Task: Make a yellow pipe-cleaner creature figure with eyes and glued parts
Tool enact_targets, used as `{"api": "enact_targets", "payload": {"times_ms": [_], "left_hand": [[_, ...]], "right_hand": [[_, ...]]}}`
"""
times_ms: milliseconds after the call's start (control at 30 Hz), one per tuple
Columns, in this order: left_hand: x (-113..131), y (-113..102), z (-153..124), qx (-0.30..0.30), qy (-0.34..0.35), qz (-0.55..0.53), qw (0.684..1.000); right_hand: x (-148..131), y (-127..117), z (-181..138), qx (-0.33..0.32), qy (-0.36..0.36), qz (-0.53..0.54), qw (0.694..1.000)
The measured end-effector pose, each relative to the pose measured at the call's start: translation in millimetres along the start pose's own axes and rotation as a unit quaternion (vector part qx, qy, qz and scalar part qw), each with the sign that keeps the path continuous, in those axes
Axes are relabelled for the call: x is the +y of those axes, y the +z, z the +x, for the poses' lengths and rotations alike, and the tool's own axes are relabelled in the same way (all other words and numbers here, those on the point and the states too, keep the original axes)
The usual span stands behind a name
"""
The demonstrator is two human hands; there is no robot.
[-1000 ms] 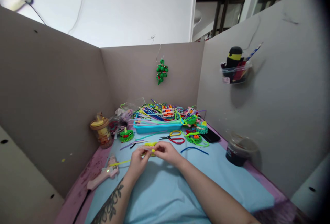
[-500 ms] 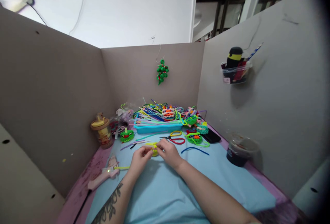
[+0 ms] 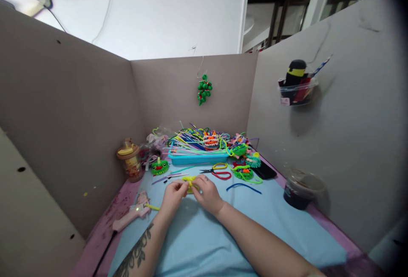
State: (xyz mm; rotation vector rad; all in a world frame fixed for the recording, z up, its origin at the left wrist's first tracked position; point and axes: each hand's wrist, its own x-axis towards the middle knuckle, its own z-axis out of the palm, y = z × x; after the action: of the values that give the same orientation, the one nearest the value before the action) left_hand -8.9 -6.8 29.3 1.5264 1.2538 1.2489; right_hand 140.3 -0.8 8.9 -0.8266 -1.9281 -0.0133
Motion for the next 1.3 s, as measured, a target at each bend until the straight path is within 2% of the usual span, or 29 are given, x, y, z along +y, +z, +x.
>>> {"api": "enact_targets", "payload": {"times_ms": [200, 400, 567, 700, 900, 1033, 1167, 1300], "left_hand": [[3.8, -3.8, -0.5, -0.009, 0.060, 0.023, 0.998], [11.1, -4.3, -4.4, -0.024, 0.118, 0.073, 0.990], [11.1, -5.3, -5.0, -0.036, 0.141, 0.090, 0.985], [7.8, -5.9, -4.2, -0.031, 0.138, 0.085, 0.986], [0.7, -4.5, -2.0, 0.022, 0.102, 0.066, 0.992], [2.7, -2.0, -3.9, 0.004, 0.079, 0.035, 0.996], [3.0, 0.8, -4.9, -0.019, 0.054, 0.013, 0.998], [-1.1, 2.7, -3.7, -0.030, 0.034, -0.024, 0.999]], "right_hand": [[1.5, -9.2, 4.7, -0.015, 0.050, 0.108, 0.993], [5.9, -12.5, 9.5, -0.083, 0.114, 0.183, 0.973], [11.6, -10.4, 10.8, -0.088, 0.171, 0.248, 0.950], [12.6, -10.2, 10.2, -0.076, 0.184, 0.280, 0.939], [10.2, -10.8, 10.8, -0.026, 0.182, 0.248, 0.951], [8.5, -10.0, 9.6, 0.011, 0.162, 0.197, 0.967], [7.7, -6.7, 4.7, 0.030, 0.095, 0.100, 0.990], [5.6, -4.6, 0.9, 0.027, 0.041, -0.020, 0.999]]}}
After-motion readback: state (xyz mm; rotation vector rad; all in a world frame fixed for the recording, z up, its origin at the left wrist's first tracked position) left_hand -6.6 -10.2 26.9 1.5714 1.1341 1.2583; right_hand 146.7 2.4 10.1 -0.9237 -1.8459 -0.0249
